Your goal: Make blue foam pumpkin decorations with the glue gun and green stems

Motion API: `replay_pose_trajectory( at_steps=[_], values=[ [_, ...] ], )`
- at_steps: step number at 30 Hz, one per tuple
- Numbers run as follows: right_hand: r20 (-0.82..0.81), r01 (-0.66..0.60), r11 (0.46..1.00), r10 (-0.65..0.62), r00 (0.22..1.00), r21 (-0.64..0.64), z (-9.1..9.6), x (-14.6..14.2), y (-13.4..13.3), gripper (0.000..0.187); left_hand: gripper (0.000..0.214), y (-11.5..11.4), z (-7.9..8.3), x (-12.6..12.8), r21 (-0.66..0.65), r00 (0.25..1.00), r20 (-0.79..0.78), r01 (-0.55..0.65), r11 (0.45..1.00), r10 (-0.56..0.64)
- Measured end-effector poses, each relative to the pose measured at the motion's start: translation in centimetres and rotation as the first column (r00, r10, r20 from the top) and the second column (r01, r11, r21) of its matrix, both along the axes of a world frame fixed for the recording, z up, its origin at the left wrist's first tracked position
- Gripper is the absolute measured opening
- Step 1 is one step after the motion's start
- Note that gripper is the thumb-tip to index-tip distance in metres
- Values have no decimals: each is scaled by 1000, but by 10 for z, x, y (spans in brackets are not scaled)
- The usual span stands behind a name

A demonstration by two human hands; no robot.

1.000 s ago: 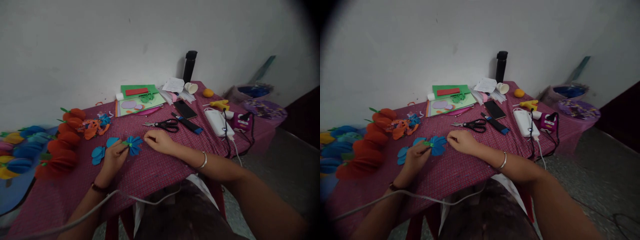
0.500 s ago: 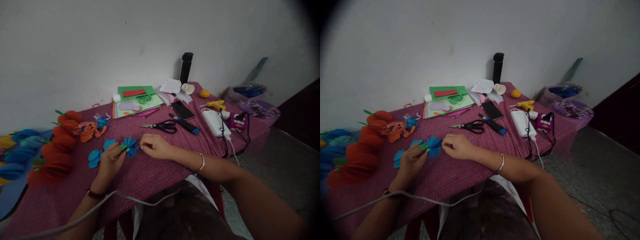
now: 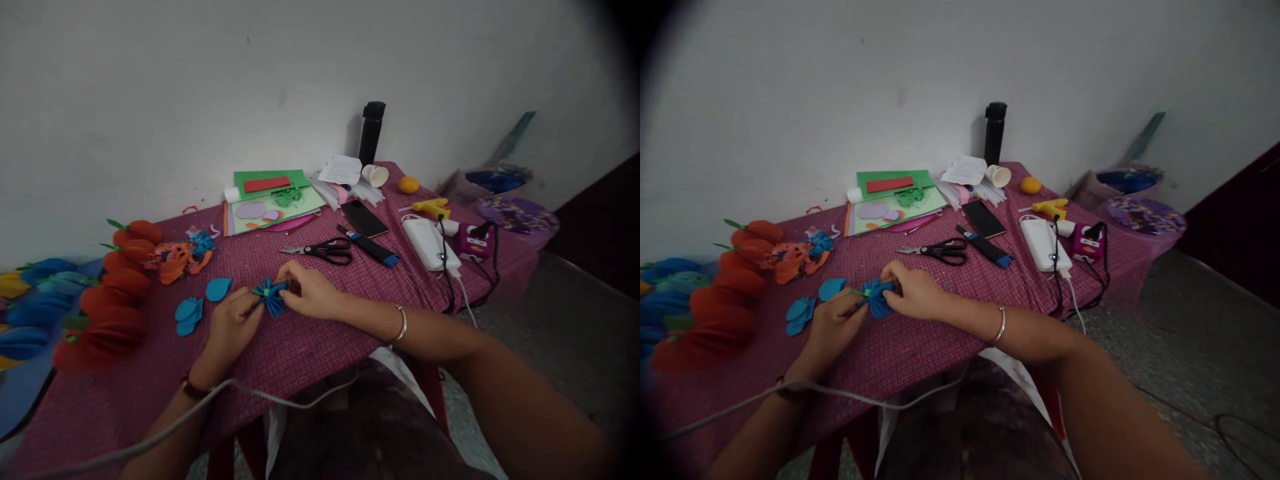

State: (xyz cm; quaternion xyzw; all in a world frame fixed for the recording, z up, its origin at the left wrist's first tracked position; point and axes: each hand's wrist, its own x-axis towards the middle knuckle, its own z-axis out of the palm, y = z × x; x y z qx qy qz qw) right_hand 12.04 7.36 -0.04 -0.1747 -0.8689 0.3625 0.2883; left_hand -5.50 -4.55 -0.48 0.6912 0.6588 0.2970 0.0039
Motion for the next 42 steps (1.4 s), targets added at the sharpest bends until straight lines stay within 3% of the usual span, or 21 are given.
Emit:
replay_pose_trajectory(
  at_steps=[6, 11, 14, 18, 21, 28, 32, 36, 42],
  values=[
    [33, -110, 975, 106, 994, 192, -7, -5, 3, 9, 26, 1, 1, 5, 39, 1000, 16, 20, 999, -21],
    [70, -154, 937, 139, 988, 315, -13, -6, 3, 10, 13, 1, -2, 6, 78, 997, 22, 69, 995, -71],
    [76, -171, 942, 155, 985, 289, -8, -2, 5, 10, 13, 2, -4, -1, 117, 995, -24, 98, 988, -96],
    [7, -83, 989, 83, 997, 119, -2, 1, 14, 16, 14, 5, -5, -18, 111, 991, -48, 129, 985, -125],
    [-30, -63, 996, 65, 997, 58, -3, 1, 18, 11, 13, 6, -2, -27, 119, 985, -34, 173, 978, -170],
    [-129, -154, 975, 175, 976, 157, -4, 0, 15, 7, 9, 5, 7, -28, 176, 981, 1, 189, 966, -192],
    [-51, -184, 957, 200, 979, 224, -5, 0, 12, 8, 10, 4, 6, -24, 211, 974, -29, 226, 951, -225],
    [40, -166, 946, 161, 986, 278, -6, 1, 8, 21, 10, 2, 5, -16, 176, 967, -45, 256, 950, -252],
    [15, -201, 940, 205, 979, 276, -6, -1, 7, 29, 9, -2, 8, -7, 174, 976, -29, 216, 961, -214]
  ],
)
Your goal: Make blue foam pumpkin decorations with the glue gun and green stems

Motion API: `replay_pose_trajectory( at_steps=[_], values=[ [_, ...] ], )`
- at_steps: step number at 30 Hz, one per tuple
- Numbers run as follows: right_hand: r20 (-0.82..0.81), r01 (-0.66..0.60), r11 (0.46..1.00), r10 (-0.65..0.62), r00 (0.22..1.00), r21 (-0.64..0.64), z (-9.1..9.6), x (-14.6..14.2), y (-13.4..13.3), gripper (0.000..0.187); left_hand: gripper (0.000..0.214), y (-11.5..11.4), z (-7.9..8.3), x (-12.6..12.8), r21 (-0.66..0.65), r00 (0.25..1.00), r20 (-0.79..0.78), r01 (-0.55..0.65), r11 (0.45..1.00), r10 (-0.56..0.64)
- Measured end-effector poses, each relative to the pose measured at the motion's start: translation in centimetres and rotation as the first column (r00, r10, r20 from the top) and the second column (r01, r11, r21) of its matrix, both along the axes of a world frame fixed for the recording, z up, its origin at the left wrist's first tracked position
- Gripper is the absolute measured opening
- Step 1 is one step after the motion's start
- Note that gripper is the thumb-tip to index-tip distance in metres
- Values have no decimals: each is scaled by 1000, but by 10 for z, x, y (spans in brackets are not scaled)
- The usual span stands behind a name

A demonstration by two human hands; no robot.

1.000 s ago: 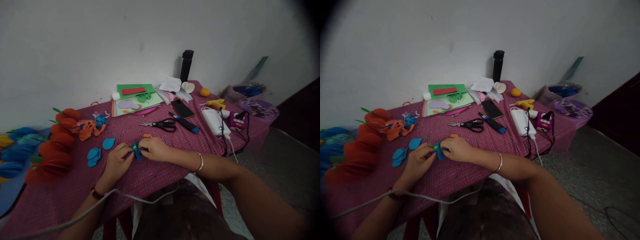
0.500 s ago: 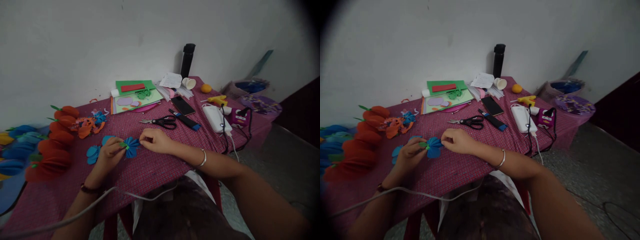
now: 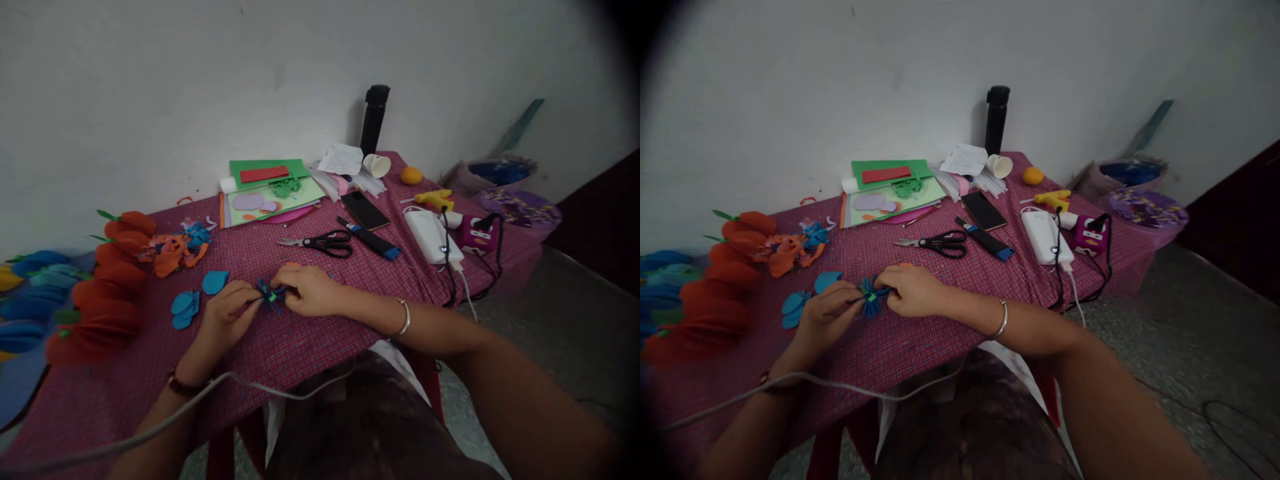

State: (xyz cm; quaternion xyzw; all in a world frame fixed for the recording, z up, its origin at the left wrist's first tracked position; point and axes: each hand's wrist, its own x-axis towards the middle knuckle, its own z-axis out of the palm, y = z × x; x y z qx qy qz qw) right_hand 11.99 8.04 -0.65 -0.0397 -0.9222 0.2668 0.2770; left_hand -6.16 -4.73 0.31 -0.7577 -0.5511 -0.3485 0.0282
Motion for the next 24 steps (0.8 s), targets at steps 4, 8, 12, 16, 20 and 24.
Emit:
replay_pose_trajectory(
  at_steps=[4, 8, 12, 16, 20, 24],
  values=[
    [-46, -65, 998, 64, 997, -18, 0, -1, 2, 22, 10, 0, 2, 0, 7, 1000, 24, 7, 1000, -7],
    [-48, -44, 999, 44, 998, 7, -1, -1, 0, 10, 11, 0, 1, 2, 3, 999, 39, 7, 1000, -7],
    [-18, 18, 994, -16, 1000, 104, -1, 0, -4, 8, 10, -1, 1, 11, -23, 999, 36, 1, 1000, 0],
    [-15, 26, 987, -23, 1000, 159, -3, 0, -6, 11, 8, -3, 0, 17, -13, 999, 41, -14, 1000, 14],
    [-30, 50, 977, -44, 999, 205, -2, 0, -6, 13, 11, -3, 0, 9, -27, 1000, 13, -14, 1000, 15],
    [-50, 46, 976, -36, 998, 211, 2, 3, -4, 12, 14, 0, 1, -6, -32, 1000, -12, -30, 999, 29]
  ],
)
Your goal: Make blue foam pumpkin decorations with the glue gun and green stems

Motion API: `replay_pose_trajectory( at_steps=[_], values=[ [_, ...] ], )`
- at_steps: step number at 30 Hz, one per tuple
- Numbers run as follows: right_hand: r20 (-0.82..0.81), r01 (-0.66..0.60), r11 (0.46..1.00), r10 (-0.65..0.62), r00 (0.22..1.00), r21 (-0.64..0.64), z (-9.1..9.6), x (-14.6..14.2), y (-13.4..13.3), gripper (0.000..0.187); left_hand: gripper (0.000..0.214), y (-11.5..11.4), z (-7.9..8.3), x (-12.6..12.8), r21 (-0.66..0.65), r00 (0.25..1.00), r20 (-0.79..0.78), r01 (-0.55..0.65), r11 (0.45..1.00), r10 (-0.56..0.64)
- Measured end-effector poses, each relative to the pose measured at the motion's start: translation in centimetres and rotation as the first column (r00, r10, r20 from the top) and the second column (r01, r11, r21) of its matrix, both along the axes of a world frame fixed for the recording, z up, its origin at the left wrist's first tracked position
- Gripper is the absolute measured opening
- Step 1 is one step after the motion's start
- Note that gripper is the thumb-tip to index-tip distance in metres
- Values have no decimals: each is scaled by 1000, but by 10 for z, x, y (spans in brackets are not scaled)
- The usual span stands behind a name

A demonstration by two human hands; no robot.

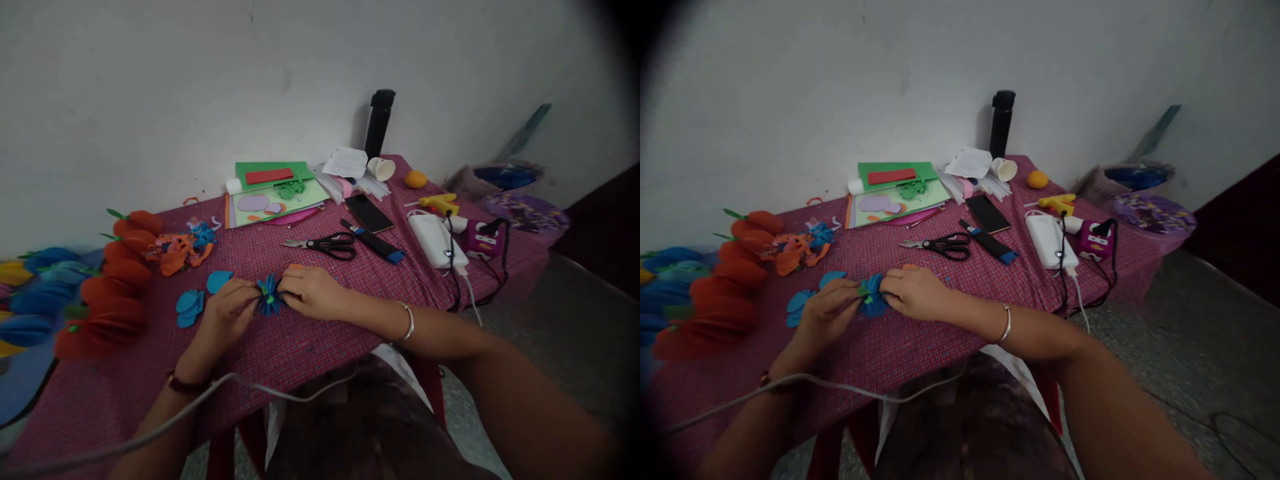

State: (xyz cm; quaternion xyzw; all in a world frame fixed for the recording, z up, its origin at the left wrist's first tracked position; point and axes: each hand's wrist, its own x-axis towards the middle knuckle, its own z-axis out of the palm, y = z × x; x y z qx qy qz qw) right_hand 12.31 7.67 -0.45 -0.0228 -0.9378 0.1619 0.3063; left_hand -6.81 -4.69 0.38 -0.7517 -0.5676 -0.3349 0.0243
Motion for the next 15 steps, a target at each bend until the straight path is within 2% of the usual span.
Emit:
replay_pose_trajectory(
  at_steps=[4, 8, 11, 15],
  values=[
    [11, -53, 987, 55, 998, -152, 2, 3, 7, 13, 18, 4, 1, -8, -77, 999, 20, 32, 997, -31],
    [-7, 17, 950, -20, 1000, -312, 4, 3, 11, 11, 15, 5, 0, -12, -84, 998, 57, 44, 996, -39],
    [-30, 9, 945, -20, 999, -326, 4, 3, 11, 8, 12, 4, -2, -15, -80, 997, 68, 38, 996, -32],
    [-10, -19, 962, 17, 1000, -273, 3, 2, 10, 10, 13, 4, -2, -14, -76, 996, 66, 62, 995, -57]
  ],
)
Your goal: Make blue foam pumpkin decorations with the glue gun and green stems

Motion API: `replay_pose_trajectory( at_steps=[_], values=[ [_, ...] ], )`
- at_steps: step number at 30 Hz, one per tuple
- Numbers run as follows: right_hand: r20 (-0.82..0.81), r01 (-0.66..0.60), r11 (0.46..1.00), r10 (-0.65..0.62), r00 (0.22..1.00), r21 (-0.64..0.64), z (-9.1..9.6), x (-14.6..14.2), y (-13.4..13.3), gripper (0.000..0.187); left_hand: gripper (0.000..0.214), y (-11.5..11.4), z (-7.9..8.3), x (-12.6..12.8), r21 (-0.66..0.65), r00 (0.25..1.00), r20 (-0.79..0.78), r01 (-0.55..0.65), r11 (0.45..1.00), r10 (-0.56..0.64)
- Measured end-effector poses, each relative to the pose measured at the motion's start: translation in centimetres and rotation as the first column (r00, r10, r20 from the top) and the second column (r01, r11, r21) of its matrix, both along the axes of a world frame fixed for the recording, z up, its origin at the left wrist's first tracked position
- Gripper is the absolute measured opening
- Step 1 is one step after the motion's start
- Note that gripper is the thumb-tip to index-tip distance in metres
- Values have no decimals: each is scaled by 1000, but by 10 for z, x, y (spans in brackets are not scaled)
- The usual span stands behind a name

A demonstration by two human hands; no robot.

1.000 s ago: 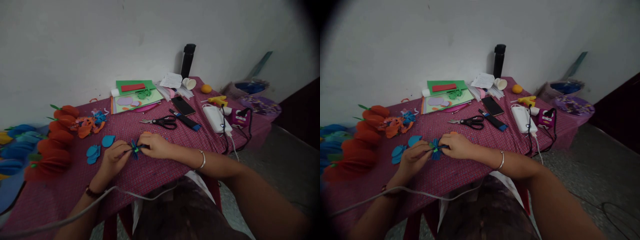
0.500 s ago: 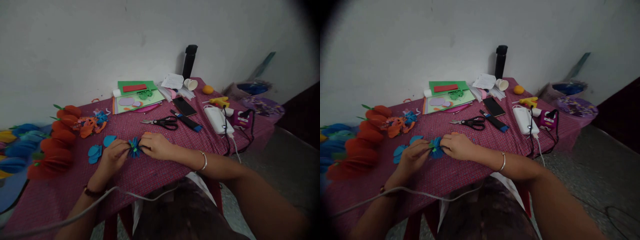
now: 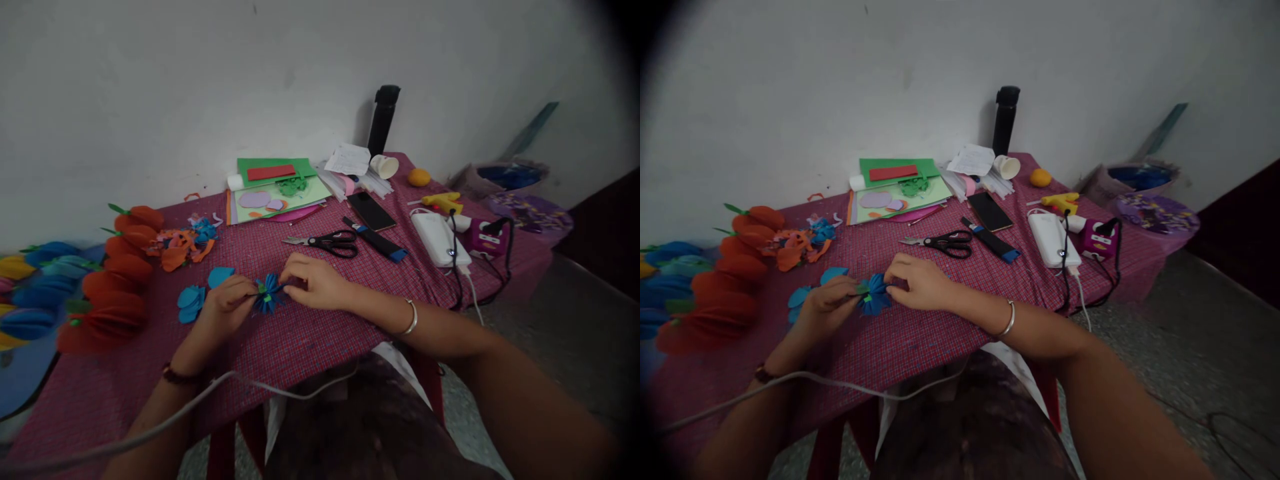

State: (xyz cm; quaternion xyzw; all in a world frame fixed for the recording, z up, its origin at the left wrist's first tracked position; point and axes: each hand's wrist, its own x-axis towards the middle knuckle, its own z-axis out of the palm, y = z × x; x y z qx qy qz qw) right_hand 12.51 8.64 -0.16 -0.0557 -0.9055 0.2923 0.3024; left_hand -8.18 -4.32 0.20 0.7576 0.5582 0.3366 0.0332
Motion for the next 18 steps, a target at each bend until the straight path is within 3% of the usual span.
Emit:
replay_pose_trajectory(
  at_steps=[7, 12, 15, 18],
  values=[
    [94, -100, 988, 89, 992, 116, -11, -6, 0, 8, 16, -1, 5, 19, -68, 999, 44, 18, 998, -15],
    [84, -128, 979, 115, 990, 158, -12, -6, 1, 12, 18, -14, 17, 17, -212, 946, 321, 19, 977, 51],
    [70, -131, 978, 121, 990, 164, -10, -6, 1, 14, 32, -19, 22, 8, -142, 864, 465, -145, 979, 195],
    [74, -130, 970, 117, 990, 206, -7, -5, -1, 14, 20, -14, 19, 6, -142, 842, 451, -259, 955, 296]
  ],
)
